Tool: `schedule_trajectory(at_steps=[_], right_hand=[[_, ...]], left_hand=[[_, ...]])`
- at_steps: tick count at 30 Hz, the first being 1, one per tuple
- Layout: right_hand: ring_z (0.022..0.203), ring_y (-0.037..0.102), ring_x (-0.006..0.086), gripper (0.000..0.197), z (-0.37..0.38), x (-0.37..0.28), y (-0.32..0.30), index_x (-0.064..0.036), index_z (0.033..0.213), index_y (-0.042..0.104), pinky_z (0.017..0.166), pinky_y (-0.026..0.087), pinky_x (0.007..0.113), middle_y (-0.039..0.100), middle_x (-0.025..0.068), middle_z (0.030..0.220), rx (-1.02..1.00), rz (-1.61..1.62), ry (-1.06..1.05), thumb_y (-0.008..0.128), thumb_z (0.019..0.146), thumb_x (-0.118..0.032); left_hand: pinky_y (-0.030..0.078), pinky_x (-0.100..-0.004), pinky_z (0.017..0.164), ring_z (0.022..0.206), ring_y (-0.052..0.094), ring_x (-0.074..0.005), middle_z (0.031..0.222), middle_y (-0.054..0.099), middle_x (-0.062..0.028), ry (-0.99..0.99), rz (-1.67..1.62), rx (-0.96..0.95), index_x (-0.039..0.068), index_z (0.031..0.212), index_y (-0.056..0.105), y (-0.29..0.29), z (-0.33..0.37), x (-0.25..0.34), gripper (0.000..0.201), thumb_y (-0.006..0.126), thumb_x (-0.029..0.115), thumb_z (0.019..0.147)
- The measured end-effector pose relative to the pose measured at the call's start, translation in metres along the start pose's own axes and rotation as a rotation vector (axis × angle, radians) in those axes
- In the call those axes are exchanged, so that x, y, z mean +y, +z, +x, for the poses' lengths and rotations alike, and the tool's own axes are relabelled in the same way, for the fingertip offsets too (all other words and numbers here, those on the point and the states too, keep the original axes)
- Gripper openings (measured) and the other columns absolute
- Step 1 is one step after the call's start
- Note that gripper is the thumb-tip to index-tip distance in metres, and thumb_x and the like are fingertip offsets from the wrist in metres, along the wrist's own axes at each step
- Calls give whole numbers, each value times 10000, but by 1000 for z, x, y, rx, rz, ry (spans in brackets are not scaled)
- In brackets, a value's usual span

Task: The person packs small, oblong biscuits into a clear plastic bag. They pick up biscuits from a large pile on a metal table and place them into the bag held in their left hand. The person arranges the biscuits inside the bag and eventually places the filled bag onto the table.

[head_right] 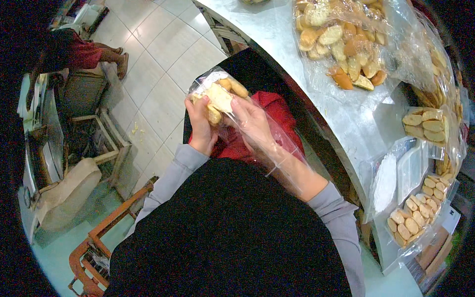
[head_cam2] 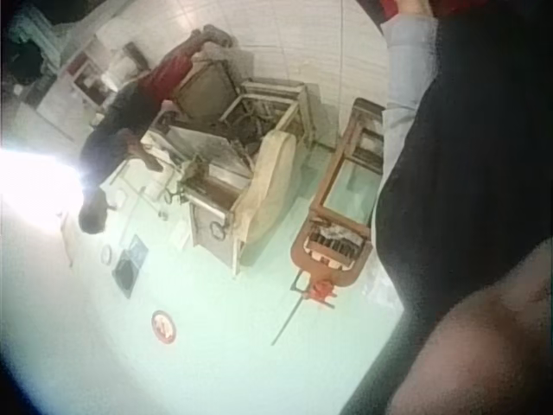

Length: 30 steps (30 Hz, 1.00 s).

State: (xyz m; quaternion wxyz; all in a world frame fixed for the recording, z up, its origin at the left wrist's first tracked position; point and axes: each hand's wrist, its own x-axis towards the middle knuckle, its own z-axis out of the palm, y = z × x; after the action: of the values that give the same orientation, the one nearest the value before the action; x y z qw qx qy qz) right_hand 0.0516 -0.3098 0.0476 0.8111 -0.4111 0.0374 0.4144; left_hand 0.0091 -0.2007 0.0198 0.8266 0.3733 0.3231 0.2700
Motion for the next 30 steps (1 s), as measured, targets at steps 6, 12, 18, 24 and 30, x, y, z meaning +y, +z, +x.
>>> schedule_trajectory(at_steps=[6, 12, 18, 24, 30], right_hand=[[1057, 533, 209, 390, 0, -5, -11, 59, 1231, 420, 889, 465, 305, 506, 150, 1184, -29, -119, 21, 449, 927, -183], [1102, 503, 228, 394, -2, 1, -14, 48, 1263, 379, 947, 429, 325, 457, 162, 1238, -88, -122, 42, 411, 938, -173], [1143, 461, 202, 405, -5, 11, -22, 31, 1285, 362, 970, 381, 313, 440, 134, 1262, -165, -132, 16, 386, 949, -195], [1184, 408, 154, 457, 3, 3, -20, 29, 1315, 330, 983, 326, 256, 407, 107, 1306, -199, -278, -111, 411, 944, -224], [1247, 321, 168, 451, 11, 9, -22, 45, 1312, 332, 1025, 248, 280, 370, 126, 1341, -242, -350, -208, 417, 940, -197]], left_hand=[[398, -302, 912, 1070, 472, -188, 1158, 474, -111, 67, 493, -317, 6, 1235, 353, -32, 14, 23, 639, 711, 94, 714], [356, -310, 972, 1137, 449, -189, 1252, 450, -109, -100, 505, -576, 16, 1305, 343, -39, 28, 47, 723, 723, 46, 690], [345, -315, 983, 1147, 436, -189, 1261, 439, -107, -90, 476, -626, 18, 1305, 337, -39, 28, 39, 722, 720, 46, 694], [327, -314, 985, 1146, 396, -211, 1206, 401, -93, 391, 472, -227, 25, 1232, 375, -19, 2, 12, 558, 674, 121, 770], [259, -331, 1006, 1175, 350, -234, 1234, 348, -140, 360, 542, -57, 20, 1268, 329, -12, 4, -14, 429, 446, 244, 921]])
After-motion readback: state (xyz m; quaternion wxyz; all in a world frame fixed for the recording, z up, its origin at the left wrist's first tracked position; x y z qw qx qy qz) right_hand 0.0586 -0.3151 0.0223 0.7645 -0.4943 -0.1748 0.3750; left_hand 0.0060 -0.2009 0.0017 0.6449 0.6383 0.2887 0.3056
